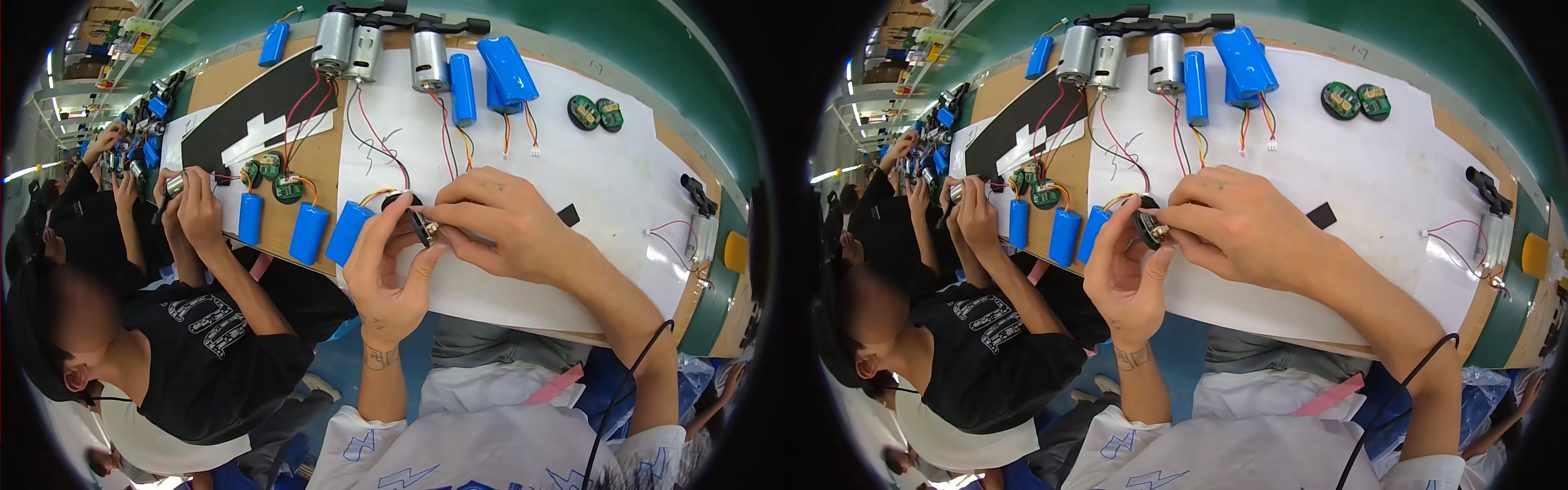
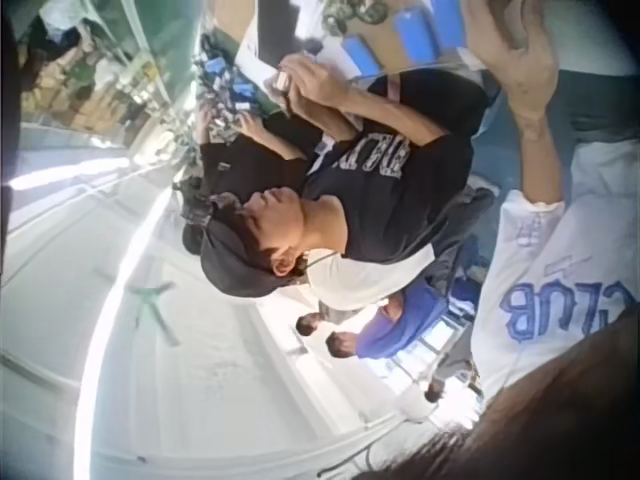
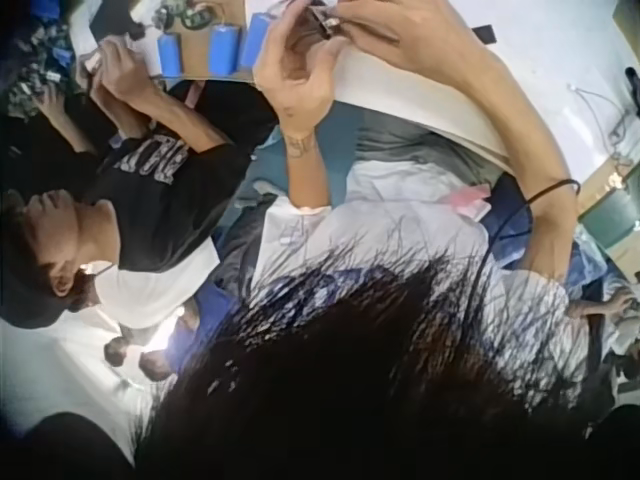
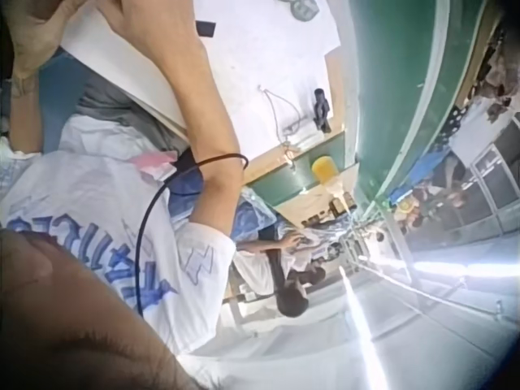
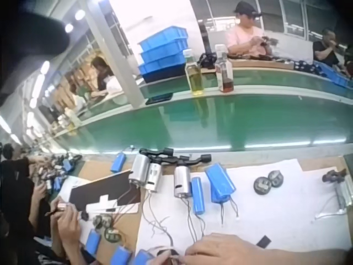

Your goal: The person assembles electronic components by hand, connecting wires and connectors between battery packs, circuit boards, and motors, and arranging the components on the work surface.

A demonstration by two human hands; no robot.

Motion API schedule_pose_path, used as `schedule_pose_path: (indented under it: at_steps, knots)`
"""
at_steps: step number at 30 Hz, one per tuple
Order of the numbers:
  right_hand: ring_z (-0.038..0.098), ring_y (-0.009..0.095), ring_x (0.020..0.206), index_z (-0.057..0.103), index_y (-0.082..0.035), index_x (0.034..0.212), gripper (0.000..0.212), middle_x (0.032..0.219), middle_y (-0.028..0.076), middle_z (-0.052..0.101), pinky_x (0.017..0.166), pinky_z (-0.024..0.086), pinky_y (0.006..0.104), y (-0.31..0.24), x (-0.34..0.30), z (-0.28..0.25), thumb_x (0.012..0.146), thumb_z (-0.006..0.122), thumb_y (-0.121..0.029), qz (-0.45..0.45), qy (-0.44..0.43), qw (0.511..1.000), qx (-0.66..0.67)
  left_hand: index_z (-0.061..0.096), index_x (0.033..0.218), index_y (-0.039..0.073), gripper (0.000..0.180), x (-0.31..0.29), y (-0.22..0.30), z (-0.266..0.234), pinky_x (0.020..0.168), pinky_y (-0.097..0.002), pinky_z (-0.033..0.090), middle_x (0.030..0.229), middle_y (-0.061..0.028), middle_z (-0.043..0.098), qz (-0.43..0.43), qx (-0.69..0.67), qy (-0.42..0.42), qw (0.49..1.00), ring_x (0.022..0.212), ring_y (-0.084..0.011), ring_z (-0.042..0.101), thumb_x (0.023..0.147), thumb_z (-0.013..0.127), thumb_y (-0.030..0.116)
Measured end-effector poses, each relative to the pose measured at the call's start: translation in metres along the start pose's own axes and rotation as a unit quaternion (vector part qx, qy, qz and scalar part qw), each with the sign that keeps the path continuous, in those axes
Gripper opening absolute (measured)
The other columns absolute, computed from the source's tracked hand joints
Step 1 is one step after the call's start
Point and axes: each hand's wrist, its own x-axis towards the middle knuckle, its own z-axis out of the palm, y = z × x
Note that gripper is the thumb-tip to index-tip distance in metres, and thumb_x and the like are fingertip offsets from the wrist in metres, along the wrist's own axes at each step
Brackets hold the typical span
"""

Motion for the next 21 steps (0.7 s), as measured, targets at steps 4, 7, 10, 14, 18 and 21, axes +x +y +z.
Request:
schedule_pose_path:
  at_steps: [4, 7, 10, 14, 18, 21]
  knots:
    - [0.067, 0.027, 0.086, 0.072, -0.003, 0.095, 0.019, 0.091, 0.008, 0.068, 0.078, 0.055, 0.0392, 0.003, -0.005, 0.003, 0.078, 0.077, -0.008, -0.011, 0.001, 1.000, 0.004, 0.055, 0.139, -0.010, 0.052, -0.001, -0.003, -0.007, 0.098, -0.0360, 0.058, 0.132, -0.0209, 0.062, 0.043, 0.043, -0.052, 0.997, 0.121, -0.0261, 0.064, 0.090, 0.074, -0.007]
    - [0.066, 0.026, 0.085, 0.071, -0.003, 0.092, 0.019, 0.091, 0.007, 0.068, 0.078, 0.054, 0.0387, 0.003, -0.005, 0.003, 0.076, 0.078, -0.008, -0.030, -0.003, 0.999, -0.009, 0.056, 0.138, -0.010, 0.052, 0.004, 0.002, -0.003, 0.098, -0.0366, 0.058, 0.131, -0.0214, 0.062, 0.063, 0.051, -0.043, 0.996, 0.122, -0.0271, 0.063, 0.090, 0.074, -0.009]
    - [0.065, 0.025, 0.083, 0.071, -0.004, 0.090, 0.017, 0.091, 0.007, 0.068, 0.079, 0.053, 0.0379, 0.003, -0.006, 0.002, 0.074, 0.078, -0.009, -0.041, -0.012, 0.999, -0.018, 0.057, 0.137, -0.012, 0.051, 0.001, -0.002, -0.008, 0.097, -0.0362, 0.059, 0.131, -0.0223, 0.062, 0.042, 0.048, -0.063, 0.996, 0.120, -0.0280, 0.064, 0.088, 0.073, -0.012]
    - [0.064, 0.025, 0.082, 0.070, -0.005, 0.085, 0.015, 0.089, 0.006, 0.068, 0.078, 0.053, 0.0366, 0.003, -0.007, 0.001, 0.073, 0.078, -0.008, -0.017, -0.034, 0.999, -0.001, 0.059, 0.135, -0.012, 0.050, -0.002, -0.003, -0.010, 0.094, -0.0358, 0.060, 0.131, -0.0233, 0.061, 0.033, 0.065, -0.074, 0.995, 0.118, -0.0279, 0.065, 0.087, 0.072, -0.015]
    - [0.065, 0.025, 0.081, 0.069, -0.005, 0.080, 0.012, 0.083, 0.005, 0.067, 0.077, 0.053, 0.0370, 0.006, -0.006, 0.002, 0.071, 0.078, -0.008, 0.005, -0.026, 0.999, 0.030, 0.068, 0.129, -0.006, 0.050, 0.003, -0.004, -0.011, 0.084, -0.0328, 0.062, 0.121, -0.0201, 0.068, 0.032, 0.087, -0.058, 0.994, 0.100, -0.0230, 0.072, 0.080, 0.080, -0.010]
    - [0.065, 0.025, 0.080, 0.069, -0.005, 0.079, 0.013, 0.081, 0.004, 0.067, 0.075, 0.054, 0.0370, 0.011, -0.003, -0.005, 0.070, 0.078, -0.006, 0.015, -0.035, 0.998, 0.046, 0.067, 0.129, -0.007, 0.050, 0.001, -0.005, -0.016, 0.083, -0.0328, 0.062, 0.121, -0.0204, 0.067, 0.013, 0.088, -0.051, 0.995, 0.098, -0.0224, 0.072, 0.080, 0.077, -0.013]
